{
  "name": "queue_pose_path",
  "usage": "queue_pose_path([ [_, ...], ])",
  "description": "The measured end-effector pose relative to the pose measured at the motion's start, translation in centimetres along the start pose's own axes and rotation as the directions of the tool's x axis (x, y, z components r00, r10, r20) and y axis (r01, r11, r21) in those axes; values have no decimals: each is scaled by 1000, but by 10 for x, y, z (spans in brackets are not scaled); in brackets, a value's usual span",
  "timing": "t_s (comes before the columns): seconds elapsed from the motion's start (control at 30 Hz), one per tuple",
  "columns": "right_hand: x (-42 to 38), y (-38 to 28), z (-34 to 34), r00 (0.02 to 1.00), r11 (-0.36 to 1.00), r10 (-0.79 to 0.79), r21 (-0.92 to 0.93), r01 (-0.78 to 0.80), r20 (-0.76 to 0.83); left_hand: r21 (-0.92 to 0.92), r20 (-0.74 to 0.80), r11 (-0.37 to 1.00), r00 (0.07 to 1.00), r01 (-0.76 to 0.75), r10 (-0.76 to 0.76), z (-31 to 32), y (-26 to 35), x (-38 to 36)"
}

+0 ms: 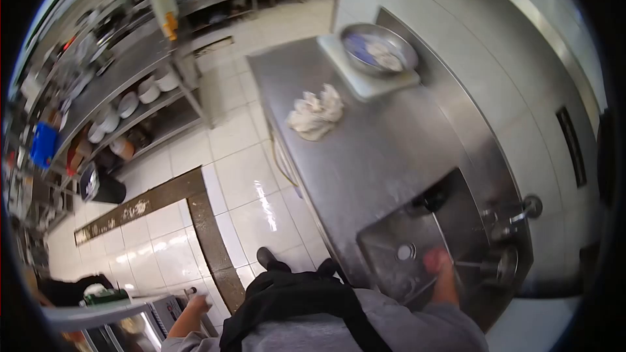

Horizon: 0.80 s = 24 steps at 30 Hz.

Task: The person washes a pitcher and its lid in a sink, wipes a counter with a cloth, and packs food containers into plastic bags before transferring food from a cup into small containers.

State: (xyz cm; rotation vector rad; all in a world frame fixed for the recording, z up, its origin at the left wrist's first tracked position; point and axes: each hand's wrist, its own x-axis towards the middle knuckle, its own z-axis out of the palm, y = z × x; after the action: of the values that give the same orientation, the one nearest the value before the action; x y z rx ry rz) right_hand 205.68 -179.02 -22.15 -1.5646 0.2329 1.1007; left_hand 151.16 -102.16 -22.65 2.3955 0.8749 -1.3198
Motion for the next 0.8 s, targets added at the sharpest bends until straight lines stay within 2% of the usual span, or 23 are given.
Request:
queue_pose_path([
  [0.03,3,3,24,791,790,299,-327,-519,-533,275,278,956,960,-104,24,44,-40,14],
  [0.07,11,4,38,816,783,262,-381,-492,-516,228,259,971,966,-73,12,53,-53,14],
  [0.1,17,-2,56,791,447,216,-663,-601,-572,161,224,987,974,-15,-22,60,-69,11],
  [0.13,31,-16,69,777,17,131,-782,-623,-616,94,194,995,979,40,-57,67,-85,9],
  [0.17,35,-49,101,799,-10,98,-803,-596,-594,26,170,996,981,90,-93,76,-100,7],
  [0.2,25,-86,150,730,213,-179,-751,-625,-659,-42,155,989,979,139,-131,86,-114,3],
  [0.23,15,-131,201,575,439,-404,-703,-559,-711,-107,147,977,974,186,-170,96,-129,-2],
  [0.27,23,-165,230,542,365,-548,-765,-531,-637,-244,59,967,996,73,-60,80,-129,-1],
  [0.3,35,-194,260,497,284,-675,-815,-506,-545,-285,-105,958,994,13,-44,79,-137,22],
  [0.33,50,-222,290,419,285,-765,-842,-459,-488,-464,-183,880,962,99,-204,52,-130,20],
  [0.37,66,-248,320,332,283,-839,-868,-409,-430,-567,-269,818,917,97,-295,12,-117,5],
  [0.4,81,-273,353,346,254,-851,-886,-387,-395,-594,-316,802,902,53,-294,-14,-114,1],
  [0.47,107,-317,418,222,143,-953,-951,-274,-208,-653,-439,754,848,-72,-299,-59,-117,-9],
  [0.5,115,-334,453,227,116,-958,-961,-252,-176,-678,-512,718,801,-155,-311,-79,-122,-13],
  [0.53,119,-348,491,234,37,-969,-980,-196,-84,-702,-502,698,794,-143,-342,-97,-132,-12],
  [0.6,141,-362,547,209,-117,-973,-990,-74,100,-900,-222,435,879,-19,-421,-117,-157,-9],
  [0.63,155,-363,572,210,-146,-969,-988,-50,133,-914,-206,406,872,-9,-445,-114,-169,-12],
  [0.7,186,-362,619,303,-273,-911,-960,60,278,-691,-568,720,666,-65,-484,-110,-193,-12],
  [0.73,203,-362,641,433,-253,-866,-966,55,251,-741,-406,668,746,69,-527,-103,-208,-4],
  [0.77,219,-361,664,432,-276,-857,-958,76,281,-758,-389,647,739,82,-550,-92,-224,-1],
  [0.8,230,-360,692,417,-290,-857,-952,95,303,-786,-270,582,731,208,-627,-82,-237,-1],
])
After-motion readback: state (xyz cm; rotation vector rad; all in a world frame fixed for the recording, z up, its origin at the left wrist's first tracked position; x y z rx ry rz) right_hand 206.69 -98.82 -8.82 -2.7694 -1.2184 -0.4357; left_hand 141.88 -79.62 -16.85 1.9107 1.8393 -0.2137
